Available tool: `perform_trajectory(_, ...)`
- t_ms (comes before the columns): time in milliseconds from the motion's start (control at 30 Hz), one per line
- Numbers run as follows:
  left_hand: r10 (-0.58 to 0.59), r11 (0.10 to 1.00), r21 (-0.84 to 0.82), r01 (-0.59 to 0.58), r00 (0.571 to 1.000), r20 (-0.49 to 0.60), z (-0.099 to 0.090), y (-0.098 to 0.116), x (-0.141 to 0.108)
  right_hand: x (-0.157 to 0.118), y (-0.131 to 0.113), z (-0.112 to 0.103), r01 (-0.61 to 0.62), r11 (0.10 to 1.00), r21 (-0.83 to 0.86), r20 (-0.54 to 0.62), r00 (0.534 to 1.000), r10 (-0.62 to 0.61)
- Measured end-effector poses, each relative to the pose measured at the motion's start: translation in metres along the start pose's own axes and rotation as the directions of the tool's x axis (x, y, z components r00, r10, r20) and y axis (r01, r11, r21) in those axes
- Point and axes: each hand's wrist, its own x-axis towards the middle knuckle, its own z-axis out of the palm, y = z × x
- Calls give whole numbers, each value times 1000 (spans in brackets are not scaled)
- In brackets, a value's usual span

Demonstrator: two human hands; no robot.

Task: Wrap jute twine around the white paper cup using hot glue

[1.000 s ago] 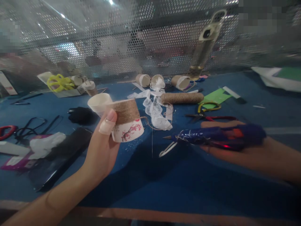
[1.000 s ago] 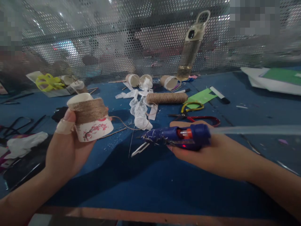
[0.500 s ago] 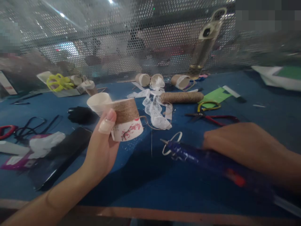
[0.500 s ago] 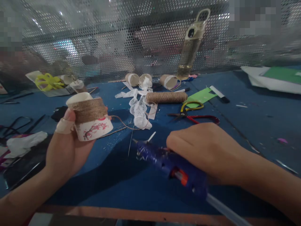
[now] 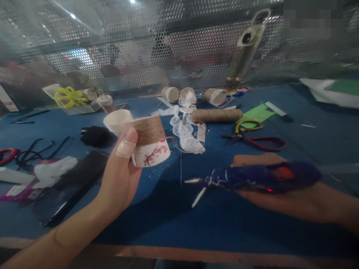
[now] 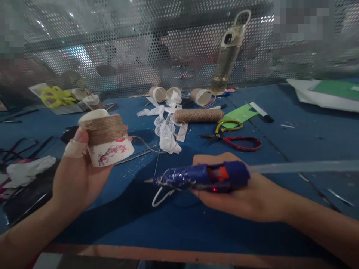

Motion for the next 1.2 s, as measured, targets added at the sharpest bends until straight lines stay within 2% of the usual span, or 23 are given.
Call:
perform_trajectory(100,5,1000,-12,-4,1000,26,2,2,-1,-1,4,0,-246,948,203,-60,963,263)
perform_trajectory(133,-8,1000,-10,8,1000,31,2,2,-1,0,8,0,-269,944,193,-73,955,287)
perform_trajectory(233,-63,998,-14,64,997,48,0,2,-3,2,16,2,-168,966,198,-144,970,198)
perform_trajectory(333,-130,991,-30,133,988,85,0,2,-4,6,10,3,-21,990,139,-244,968,55)
perform_trajectory(433,-179,984,0,181,977,113,1,3,-5,10,-3,2,113,992,50,-218,971,-99)
perform_trajectory(500,-213,977,33,211,970,114,2,2,-5,10,-7,0,158,987,14,-192,969,-153)
perform_trajectory(600,-277,961,55,272,954,117,0,0,-6,8,-6,-1,168,986,9,-188,968,-163)
perform_trajectory(767,-336,942,92,324,919,207,-7,-4,-8,5,-4,-1,151,987,62,-186,973,-137)
perform_trajectory(967,-329,944,77,320,926,185,-10,-5,-11,7,-11,-3,188,982,26,-159,970,-182)
perform_trajectory(1100,-326,945,88,315,927,183,-11,-6,-11,4,-11,-2,146,989,28,-109,984,-142)
perform_trajectory(1200,-309,950,100,295,931,192,-11,-6,-11,2,-10,3,123,987,100,-140,984,-108)
